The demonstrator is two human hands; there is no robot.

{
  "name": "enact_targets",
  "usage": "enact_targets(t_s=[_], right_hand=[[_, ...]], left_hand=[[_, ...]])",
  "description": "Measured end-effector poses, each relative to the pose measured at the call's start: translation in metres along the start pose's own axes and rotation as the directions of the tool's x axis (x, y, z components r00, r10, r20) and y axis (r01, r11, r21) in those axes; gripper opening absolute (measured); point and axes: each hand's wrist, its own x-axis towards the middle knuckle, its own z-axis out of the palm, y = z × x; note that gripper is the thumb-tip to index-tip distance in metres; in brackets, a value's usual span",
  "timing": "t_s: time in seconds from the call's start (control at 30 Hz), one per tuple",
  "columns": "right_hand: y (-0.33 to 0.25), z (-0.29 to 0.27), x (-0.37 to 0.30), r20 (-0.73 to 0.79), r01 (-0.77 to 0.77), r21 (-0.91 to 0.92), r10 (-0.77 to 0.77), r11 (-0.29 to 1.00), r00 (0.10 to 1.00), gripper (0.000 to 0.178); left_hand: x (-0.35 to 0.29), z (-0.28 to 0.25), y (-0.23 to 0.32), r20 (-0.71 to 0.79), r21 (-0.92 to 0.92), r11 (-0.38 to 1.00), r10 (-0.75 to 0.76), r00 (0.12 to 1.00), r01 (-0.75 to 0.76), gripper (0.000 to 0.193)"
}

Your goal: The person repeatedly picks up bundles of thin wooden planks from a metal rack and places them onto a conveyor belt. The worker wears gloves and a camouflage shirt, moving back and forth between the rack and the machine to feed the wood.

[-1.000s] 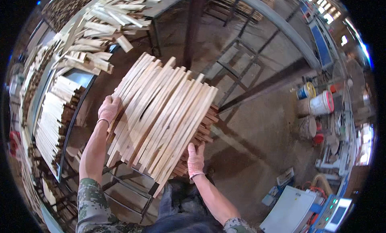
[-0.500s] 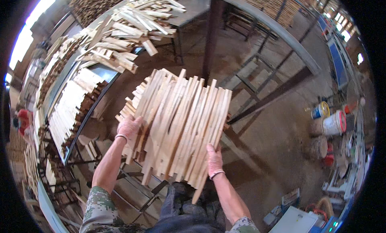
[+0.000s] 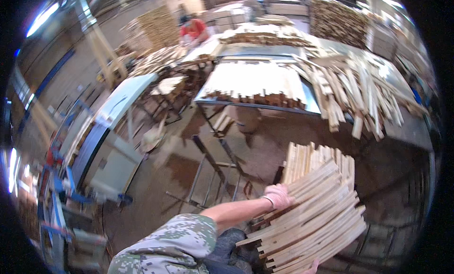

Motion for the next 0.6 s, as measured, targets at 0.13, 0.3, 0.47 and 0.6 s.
enact_targets(t_s=[0.13,0.3,0.47,0.6], right_hand=[[-0.027,0.036,-0.022,-0.052,-0.138,-0.101,0.134,0.985,0.990,0.080],[-0.052,0.098,-0.066,-0.231,-0.130,-0.218,0.079,0.967,0.970,0.084],[-0.025,-0.019,0.003,-0.005,0.061,-0.619,-0.081,0.783,0.997,0.074],[-0.024,-0.026,0.011,-0.104,-0.003,-0.447,-0.048,0.895,0.993,0.068]], left_hand=[[-0.017,0.025,0.014,-0.132,-0.081,0.991,-0.121,0.984,0.111,0.095],[-0.023,0.029,0.032,-0.269,-0.014,0.996,-0.084,0.960,0.083,0.092],[-0.041,0.023,0.022,-0.287,-0.018,0.992,-0.122,0.950,0.122,0.094],[-0.036,0.024,0.020,-0.229,-0.005,0.993,-0.116,0.966,0.117,0.092]])
